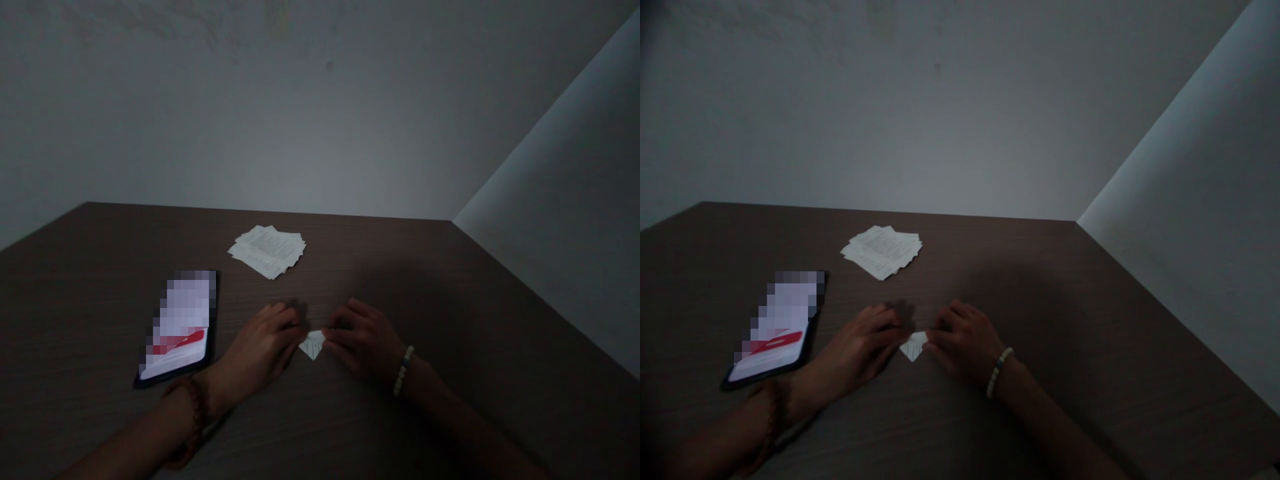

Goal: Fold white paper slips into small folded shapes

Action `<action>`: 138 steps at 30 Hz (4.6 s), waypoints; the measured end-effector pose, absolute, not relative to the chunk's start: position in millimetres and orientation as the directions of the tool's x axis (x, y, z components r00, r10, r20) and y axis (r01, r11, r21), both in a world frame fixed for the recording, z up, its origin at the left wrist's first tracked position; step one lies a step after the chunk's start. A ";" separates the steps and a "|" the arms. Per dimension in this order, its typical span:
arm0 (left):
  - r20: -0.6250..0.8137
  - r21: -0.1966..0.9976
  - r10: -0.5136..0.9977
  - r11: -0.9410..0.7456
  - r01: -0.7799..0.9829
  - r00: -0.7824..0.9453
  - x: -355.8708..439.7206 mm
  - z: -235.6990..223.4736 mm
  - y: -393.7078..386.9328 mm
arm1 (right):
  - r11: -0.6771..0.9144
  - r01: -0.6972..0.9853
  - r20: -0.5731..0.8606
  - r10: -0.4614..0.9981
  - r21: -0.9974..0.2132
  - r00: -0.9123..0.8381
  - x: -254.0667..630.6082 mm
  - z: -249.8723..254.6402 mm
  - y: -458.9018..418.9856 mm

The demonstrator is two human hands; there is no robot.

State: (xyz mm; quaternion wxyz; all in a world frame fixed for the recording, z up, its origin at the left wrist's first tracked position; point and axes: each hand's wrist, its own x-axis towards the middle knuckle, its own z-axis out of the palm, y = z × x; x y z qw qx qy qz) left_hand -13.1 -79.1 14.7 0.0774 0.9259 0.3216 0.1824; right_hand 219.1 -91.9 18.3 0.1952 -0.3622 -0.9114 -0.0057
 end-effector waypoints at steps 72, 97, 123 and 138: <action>0.240 0.085 0.603 -0.794 0.602 0.761 -6.8 14.8 -105.4 | 0.541 0.795 0.408 0.815 -0.276 -0.412 203.1 7.3 -95.1; 0.190 0.084 0.590 -0.806 0.586 0.785 -6.7 20.0 -102.8 | 0.698 0.677 0.354 0.709 -0.233 -0.610 206.2 12.6 -97.0; 0.313 0.165 0.621 -0.780 0.603 0.719 -7.7 14.5 -100.8 | 0.529 0.817 0.435 0.807 -0.229 -0.400 219.3 5.2 -99.1; 0.351 0.386 0.700 -0.713 0.585 0.622 -10.8 11.1 -87.7 | 0.512 0.747 0.349 0.853 -0.424 -0.387 208.3 10.5 -88.8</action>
